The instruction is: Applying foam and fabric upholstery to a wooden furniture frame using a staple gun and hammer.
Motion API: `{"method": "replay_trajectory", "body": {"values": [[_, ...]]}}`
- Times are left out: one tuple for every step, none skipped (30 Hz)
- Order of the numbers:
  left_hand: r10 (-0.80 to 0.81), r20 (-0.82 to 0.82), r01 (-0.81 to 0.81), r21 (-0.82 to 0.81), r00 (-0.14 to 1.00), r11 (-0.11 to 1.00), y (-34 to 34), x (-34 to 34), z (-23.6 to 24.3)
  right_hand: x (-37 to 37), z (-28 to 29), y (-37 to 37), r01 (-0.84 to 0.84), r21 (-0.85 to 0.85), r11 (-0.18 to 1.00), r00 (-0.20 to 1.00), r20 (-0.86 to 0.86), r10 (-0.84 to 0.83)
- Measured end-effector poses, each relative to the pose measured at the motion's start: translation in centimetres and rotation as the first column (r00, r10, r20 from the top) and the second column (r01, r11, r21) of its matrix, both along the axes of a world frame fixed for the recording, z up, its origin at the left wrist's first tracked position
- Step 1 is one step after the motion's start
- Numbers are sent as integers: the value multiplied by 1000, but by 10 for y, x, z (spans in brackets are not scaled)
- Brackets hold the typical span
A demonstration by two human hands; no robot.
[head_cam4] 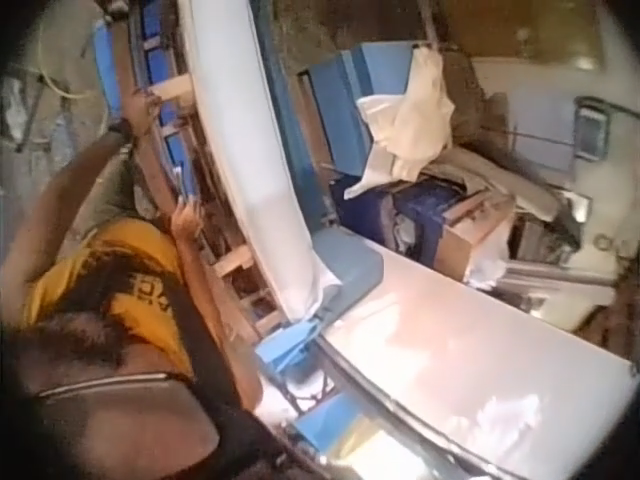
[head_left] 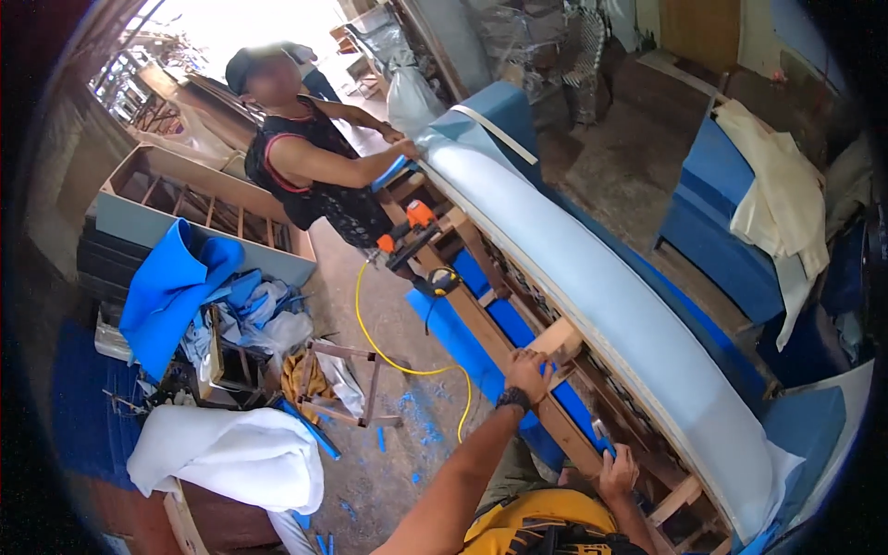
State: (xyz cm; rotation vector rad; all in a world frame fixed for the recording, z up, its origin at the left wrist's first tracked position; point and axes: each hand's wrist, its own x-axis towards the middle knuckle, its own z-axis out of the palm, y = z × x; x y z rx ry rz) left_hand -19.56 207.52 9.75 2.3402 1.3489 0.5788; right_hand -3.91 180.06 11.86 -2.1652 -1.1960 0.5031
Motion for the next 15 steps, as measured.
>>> {"method": "replay_trajectory", "body": {"values": [[-1,-14,1,-21,1000,1000,0,0,0,-3,-3,3,24,-15,1000,1000,13,-24],[-35,23,35,-16,999,999,0,-2,0,-7,-6,7,54,-36,998,998,25,-53],[-74,74,74,4,995,997,0,-1,0,-9,-10,11,63,-37,997,998,29,-62],[-90,54,88,41,995,995,-1,-2,-1,-11,-15,15,106,-54,993,993,66,-102],[-97,60,95,40,993,995,-1,-2,-1,-13,-19,19,152,-72,986,983,116,-143],[-127,116,123,44,985,991,-2,-3,-1,-15,-22,23,152,-78,985,984,107,-143],[-154,173,145,67,973,987,-3,-4,-1,-16,-25,26,180,-99,979,977,131,-167],[-159,172,154,41,972,987,-3,-6,-1,-17,-27,29,206,-129,970,971,151,-186],[-192,195,185,51,962,981,-1,-9,-1,-18,-28,31,208,-145,967,973,133,-189],[-226,219,218,62,949,974,3,-12,0,-19,-29,33,231,-142,962,967,142,-211],[-280,329,267,86,902,960,9,-15,0,-18,-28,33,252,-170,953,957,190,-219],[-287,337,281,68,897,957,19,-21,0,-19,-28,33,299,-231,926,938,251,-240],[-317,277,319,41,907,947,29,-27,1,-19,-26,33,333,-282,900,935,221,-277],[-342,204,344,30,917,939,40,-33,1,-20,-25,32,338,-242,909,932,223,-287],[-355,222,363,9,908,932,55,-39,1,-19,-24,31,325,-265,908,940,195,-279]]}}
